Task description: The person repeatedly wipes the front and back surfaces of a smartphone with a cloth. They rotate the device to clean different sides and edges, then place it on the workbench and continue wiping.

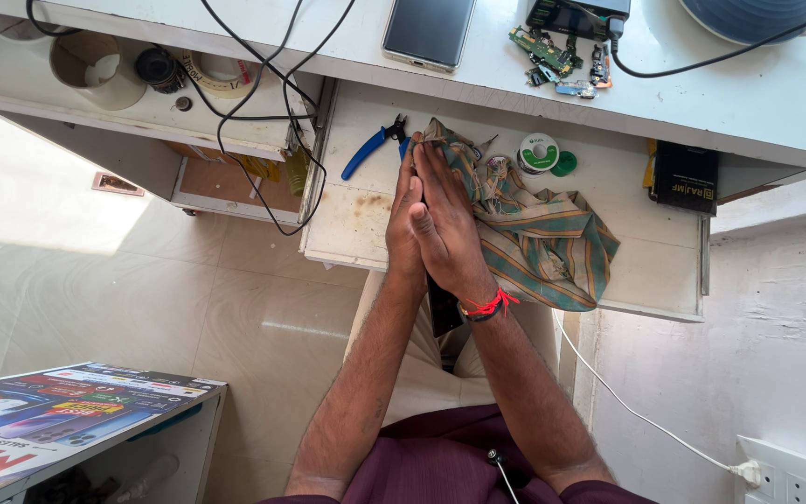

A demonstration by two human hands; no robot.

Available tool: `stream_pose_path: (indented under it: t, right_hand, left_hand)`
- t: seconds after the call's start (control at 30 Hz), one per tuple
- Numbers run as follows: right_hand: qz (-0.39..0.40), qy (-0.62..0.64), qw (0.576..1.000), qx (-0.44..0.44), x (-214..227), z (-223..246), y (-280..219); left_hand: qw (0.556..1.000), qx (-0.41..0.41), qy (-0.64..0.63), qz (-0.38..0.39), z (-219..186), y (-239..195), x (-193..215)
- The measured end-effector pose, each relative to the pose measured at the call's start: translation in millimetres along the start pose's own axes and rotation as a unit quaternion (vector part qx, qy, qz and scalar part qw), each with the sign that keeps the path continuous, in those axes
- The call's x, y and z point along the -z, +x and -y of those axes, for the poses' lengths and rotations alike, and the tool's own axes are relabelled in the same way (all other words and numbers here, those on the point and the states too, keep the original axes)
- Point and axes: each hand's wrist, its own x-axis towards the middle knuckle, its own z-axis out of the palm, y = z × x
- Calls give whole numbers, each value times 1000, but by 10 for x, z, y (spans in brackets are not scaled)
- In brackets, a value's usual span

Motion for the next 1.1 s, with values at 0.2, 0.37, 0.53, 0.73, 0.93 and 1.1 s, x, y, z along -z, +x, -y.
stream_pose_path:
  t: [0.2, 0.37, 0.53, 0.73, 0.93, 1.1]
  right_hand:
    - [-42, -7, 999, -7, -10, -76, 112]
    - [-112, 121, 986, -22, 14, -125, 158]
    - [-159, 229, 960, -37, 5, -163, 98]
    - [-164, 214, 962, -42, 20, -143, 81]
    - [-128, 31, 989, 63, 47, -79, 113]
    - [-187, 121, 974, -28, -34, -90, 56]
  left_hand:
    - [998, 2, 57, -1, -40, -13, -23]
    - [996, 18, 88, -30, -94, -85, -117]
    - [995, -26, 88, -28, -108, -80, -155]
    - [996, 51, 56, -40, -106, -71, -168]
    - [995, 36, 88, 7, -76, -116, -132]
    - [996, -3, 90, -24, -15, -55, -60]
